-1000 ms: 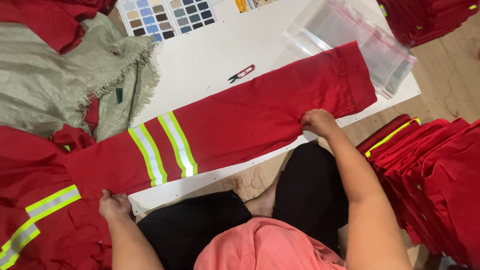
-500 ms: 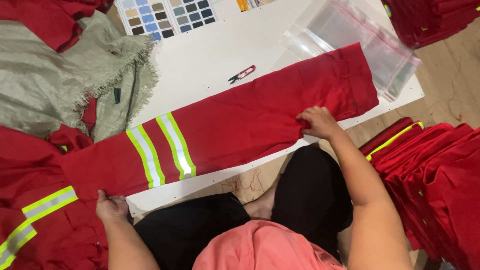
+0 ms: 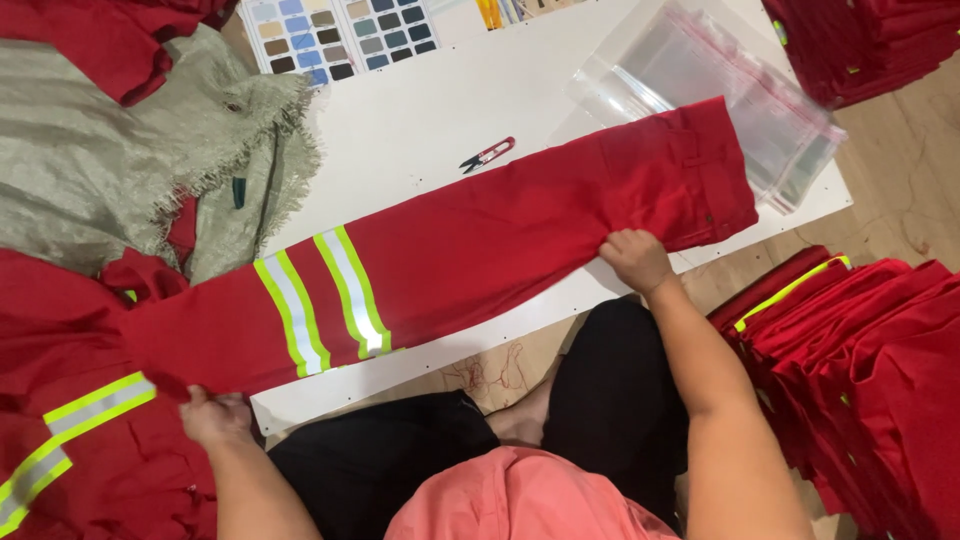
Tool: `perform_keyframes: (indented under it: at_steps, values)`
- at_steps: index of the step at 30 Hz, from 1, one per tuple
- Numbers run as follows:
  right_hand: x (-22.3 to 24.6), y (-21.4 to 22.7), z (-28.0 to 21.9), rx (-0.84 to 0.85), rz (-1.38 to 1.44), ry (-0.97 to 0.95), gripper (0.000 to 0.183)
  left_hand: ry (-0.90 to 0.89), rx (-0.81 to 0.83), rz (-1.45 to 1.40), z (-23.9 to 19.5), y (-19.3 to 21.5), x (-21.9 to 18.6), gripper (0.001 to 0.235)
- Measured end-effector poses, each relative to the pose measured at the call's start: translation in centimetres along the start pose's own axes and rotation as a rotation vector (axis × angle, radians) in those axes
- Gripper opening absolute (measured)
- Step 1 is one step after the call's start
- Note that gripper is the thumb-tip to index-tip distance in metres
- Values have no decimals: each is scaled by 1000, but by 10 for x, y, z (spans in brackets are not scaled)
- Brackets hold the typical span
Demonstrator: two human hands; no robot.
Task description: Trimming loose threads from red workwear uniforms and folding them neatly.
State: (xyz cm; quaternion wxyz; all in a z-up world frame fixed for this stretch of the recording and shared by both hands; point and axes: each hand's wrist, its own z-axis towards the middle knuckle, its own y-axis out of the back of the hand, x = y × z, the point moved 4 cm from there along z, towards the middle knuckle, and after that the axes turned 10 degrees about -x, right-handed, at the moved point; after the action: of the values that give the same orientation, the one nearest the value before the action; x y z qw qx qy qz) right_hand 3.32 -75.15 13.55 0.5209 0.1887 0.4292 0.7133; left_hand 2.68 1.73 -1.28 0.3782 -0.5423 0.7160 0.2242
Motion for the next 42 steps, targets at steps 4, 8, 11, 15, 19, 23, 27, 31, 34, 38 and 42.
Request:
perform_keyframes:
  at_steps: [4,8,11,15,19,23,27,31,34,38,42]
  values:
    - [1,-16,-25,154,49,85,4,93,-62,129,-10,2,0,8]
    - [10,2,-5,101,89,57,9,137,5,80,-8,1,0,14]
    - [8,-17,-16,151,99,107,19,-13,85,147,56,12,20,35]
    - [4,-42,-47,155,100,98,18,-54,83,-129,99,37,44,56]
    - [3,-38,-34,184,130,-33,20,23,-4,-131,102,31,48,58]
    - [13,-30,-11,79,191,-143,46,83,-86,-17,86,39,34,16]
    - [61,-38,38,51,151,-409,38,-24,-8,-305,104,37,29,47]
    - [100,-88,29,717,197,-636,74,-21,-125,30,91,44,42,61]
    - [99,-101,31,705,166,-619,83,-514,-449,400,-20,15,-5,75]
    - [100,-104,28,692,139,-634,85,-964,-272,1226,-88,-48,-16,87]
    - [75,-108,31,749,123,-624,92,-1039,315,1570,-143,-100,24,88]
